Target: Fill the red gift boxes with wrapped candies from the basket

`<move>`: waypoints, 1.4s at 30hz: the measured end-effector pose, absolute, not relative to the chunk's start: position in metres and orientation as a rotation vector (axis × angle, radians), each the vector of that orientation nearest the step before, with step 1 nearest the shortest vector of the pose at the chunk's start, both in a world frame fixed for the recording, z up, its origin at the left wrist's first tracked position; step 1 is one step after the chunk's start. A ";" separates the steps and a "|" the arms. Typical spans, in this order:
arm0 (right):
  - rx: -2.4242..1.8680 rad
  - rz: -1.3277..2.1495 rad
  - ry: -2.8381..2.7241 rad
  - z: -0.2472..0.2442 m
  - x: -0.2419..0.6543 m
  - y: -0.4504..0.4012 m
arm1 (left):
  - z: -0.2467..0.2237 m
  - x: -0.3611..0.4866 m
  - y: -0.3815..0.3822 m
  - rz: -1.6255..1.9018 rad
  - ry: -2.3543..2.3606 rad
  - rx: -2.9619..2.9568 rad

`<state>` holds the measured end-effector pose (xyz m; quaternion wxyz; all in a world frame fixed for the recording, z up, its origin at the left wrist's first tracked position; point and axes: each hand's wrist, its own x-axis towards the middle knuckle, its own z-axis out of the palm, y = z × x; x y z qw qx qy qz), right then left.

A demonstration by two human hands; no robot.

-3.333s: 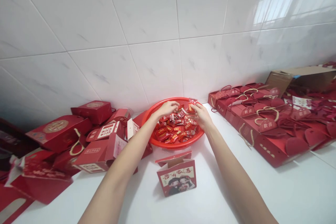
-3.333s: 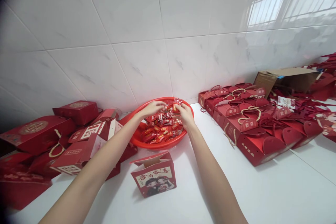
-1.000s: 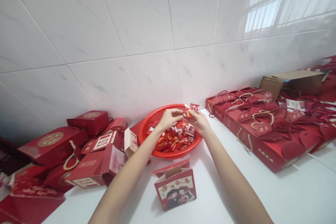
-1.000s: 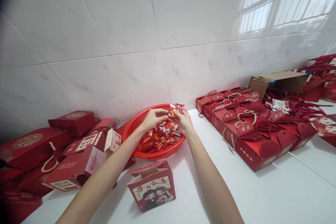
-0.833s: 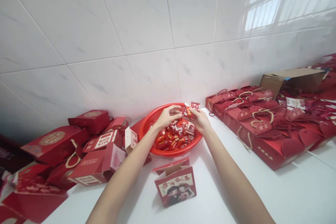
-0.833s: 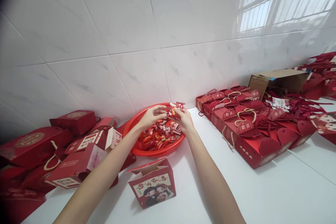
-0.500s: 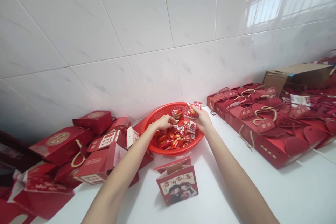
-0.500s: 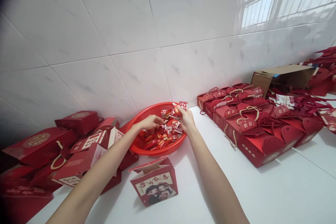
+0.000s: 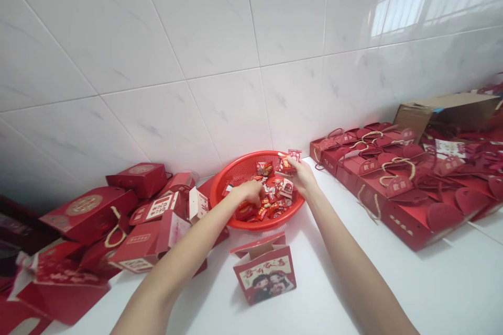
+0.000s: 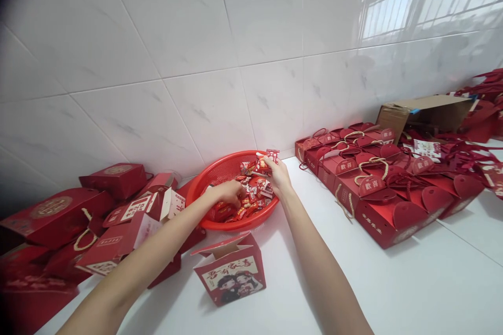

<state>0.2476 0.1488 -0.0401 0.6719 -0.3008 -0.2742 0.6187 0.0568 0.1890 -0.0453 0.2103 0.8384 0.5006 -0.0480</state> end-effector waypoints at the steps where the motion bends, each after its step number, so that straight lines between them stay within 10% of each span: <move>1: -0.670 1.400 -0.628 -0.040 0.248 0.148 | -0.049 0.059 0.187 -0.155 1.404 2.335; 42: -0.654 1.455 -0.815 -0.031 0.249 0.138 | -0.015 0.053 0.150 0.996 1.029 1.824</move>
